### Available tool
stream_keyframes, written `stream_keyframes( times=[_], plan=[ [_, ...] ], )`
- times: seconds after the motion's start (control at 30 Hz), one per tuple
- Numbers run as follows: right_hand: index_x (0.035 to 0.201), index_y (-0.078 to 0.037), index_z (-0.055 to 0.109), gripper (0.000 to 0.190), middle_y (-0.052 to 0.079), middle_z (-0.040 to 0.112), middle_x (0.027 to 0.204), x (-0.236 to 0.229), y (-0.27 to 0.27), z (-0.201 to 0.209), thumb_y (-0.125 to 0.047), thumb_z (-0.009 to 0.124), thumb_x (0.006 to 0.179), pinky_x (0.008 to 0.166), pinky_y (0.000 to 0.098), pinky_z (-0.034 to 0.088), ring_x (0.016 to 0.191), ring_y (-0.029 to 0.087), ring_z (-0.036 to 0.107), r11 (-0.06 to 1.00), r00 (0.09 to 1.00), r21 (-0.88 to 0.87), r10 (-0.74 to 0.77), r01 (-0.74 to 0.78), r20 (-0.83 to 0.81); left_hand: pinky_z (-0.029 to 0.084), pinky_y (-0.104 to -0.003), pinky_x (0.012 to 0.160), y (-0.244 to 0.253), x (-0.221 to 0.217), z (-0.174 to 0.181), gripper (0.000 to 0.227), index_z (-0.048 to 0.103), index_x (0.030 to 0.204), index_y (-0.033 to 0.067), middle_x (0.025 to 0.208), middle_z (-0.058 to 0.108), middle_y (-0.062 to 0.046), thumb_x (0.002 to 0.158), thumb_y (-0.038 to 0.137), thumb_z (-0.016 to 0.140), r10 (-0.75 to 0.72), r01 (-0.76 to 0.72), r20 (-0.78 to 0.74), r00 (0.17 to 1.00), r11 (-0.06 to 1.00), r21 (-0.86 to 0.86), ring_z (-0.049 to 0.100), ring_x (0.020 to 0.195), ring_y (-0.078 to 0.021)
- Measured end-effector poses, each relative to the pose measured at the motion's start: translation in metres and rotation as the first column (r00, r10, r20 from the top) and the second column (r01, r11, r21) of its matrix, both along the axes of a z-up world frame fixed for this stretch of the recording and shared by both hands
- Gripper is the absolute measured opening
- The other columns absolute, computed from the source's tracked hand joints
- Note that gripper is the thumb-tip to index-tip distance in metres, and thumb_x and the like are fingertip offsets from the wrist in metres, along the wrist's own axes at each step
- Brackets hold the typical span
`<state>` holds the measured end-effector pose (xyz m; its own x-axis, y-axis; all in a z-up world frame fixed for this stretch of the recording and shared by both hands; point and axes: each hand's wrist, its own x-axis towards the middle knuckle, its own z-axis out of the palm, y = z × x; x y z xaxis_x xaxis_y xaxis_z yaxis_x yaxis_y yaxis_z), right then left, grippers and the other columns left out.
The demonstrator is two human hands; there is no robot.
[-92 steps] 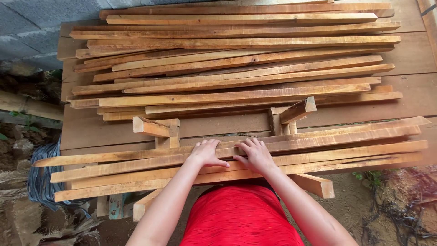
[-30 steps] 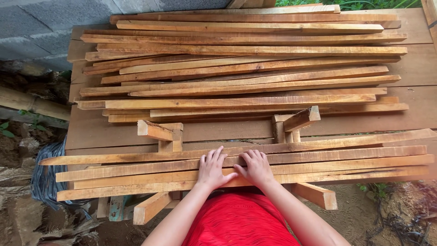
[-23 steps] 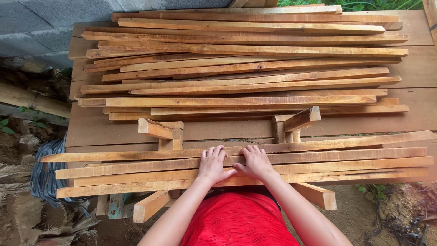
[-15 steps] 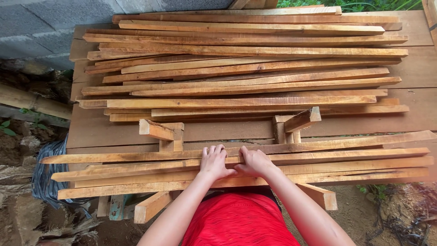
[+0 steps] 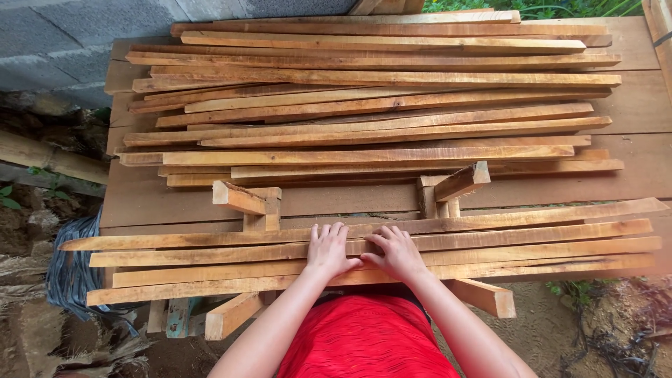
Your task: Organizing and stacking long wooden slats on a workbench in a workshop.
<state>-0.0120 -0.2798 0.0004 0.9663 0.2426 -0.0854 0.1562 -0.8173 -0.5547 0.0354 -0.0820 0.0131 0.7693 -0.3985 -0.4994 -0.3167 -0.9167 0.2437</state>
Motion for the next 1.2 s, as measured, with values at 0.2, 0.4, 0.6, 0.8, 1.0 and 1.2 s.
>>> stream_keyframes(
  times=[0.2,0.4,0.6,0.8,1.0,1.2],
  plan=[
    [0.114,-0.014,0.072,0.047,0.006,0.067,0.117,0.006,-0.001,0.006,-0.046,0.078,0.080,0.096,0.0450,0.047,0.115,0.030,0.059,0.998,0.990,-0.043,0.033,-0.039,-0.134,0.028,-0.050,0.119,0.004,-0.001,-0.009,0.099,0.051,0.142,0.0088,0.145,0.051,-0.006,0.066,0.060,0.086,0.022,-0.021,0.012,1.000,0.998,-0.061,0.044,0.136,-0.0267],
    [0.119,-0.010,0.069,0.061,0.012,0.072,0.116,0.017,-0.002,-0.008,-0.058,0.074,0.081,0.098,0.0461,0.047,0.112,0.031,0.066,0.987,0.951,-0.124,0.062,-0.104,-0.302,0.029,-0.050,0.118,0.005,-0.001,-0.015,0.098,0.051,0.142,0.0085,0.143,0.050,-0.006,0.066,0.060,0.086,0.028,-0.027,0.011,1.000,0.996,-0.084,0.043,0.135,-0.0280],
    [0.116,-0.011,0.069,0.059,0.013,0.072,0.116,0.024,0.000,0.008,-0.056,0.078,0.080,0.096,0.0428,0.051,0.110,0.032,0.066,0.990,0.915,-0.108,0.044,-0.095,-0.401,0.027,-0.050,0.119,0.001,0.003,-0.006,0.102,0.048,0.142,0.0070,0.143,0.048,-0.007,0.066,0.062,0.087,0.015,-0.017,-0.038,0.999,0.999,-0.046,0.041,0.136,-0.0279],
    [0.109,-0.009,0.064,0.046,0.011,0.072,0.099,0.025,0.002,-0.004,-0.043,0.078,0.081,0.092,0.0442,0.048,0.102,0.030,0.066,0.983,0.981,-0.152,0.074,-0.103,-0.180,0.028,-0.051,0.118,0.000,0.004,0.000,0.108,0.045,0.144,0.0058,0.144,0.048,-0.008,0.064,0.064,0.087,0.006,-0.007,-0.047,0.999,0.999,-0.032,0.041,0.136,-0.0282],
    [0.097,-0.014,0.071,0.028,0.005,0.071,0.104,0.018,0.011,-0.004,-0.038,0.077,0.083,0.091,0.0437,0.048,0.106,0.028,0.061,0.994,0.996,-0.070,0.079,-0.082,-0.047,0.030,-0.050,0.117,0.002,0.000,-0.011,0.107,0.046,0.144,0.0057,0.145,0.048,-0.007,0.064,0.064,0.087,0.007,-0.008,-0.021,1.000,0.999,-0.047,0.042,0.136,-0.0282],
    [0.108,-0.016,0.074,0.030,0.006,0.069,0.113,0.010,0.014,-0.018,-0.037,0.074,0.086,0.090,0.0438,0.049,0.110,0.029,0.060,0.999,1.000,0.041,0.022,-0.023,0.010,0.031,-0.050,0.117,0.003,-0.004,-0.022,0.105,0.045,0.146,0.0065,0.149,0.045,-0.008,0.067,0.063,0.085,0.008,-0.009,-0.016,1.000,0.998,-0.055,0.040,0.139,-0.0291]
  ],
)
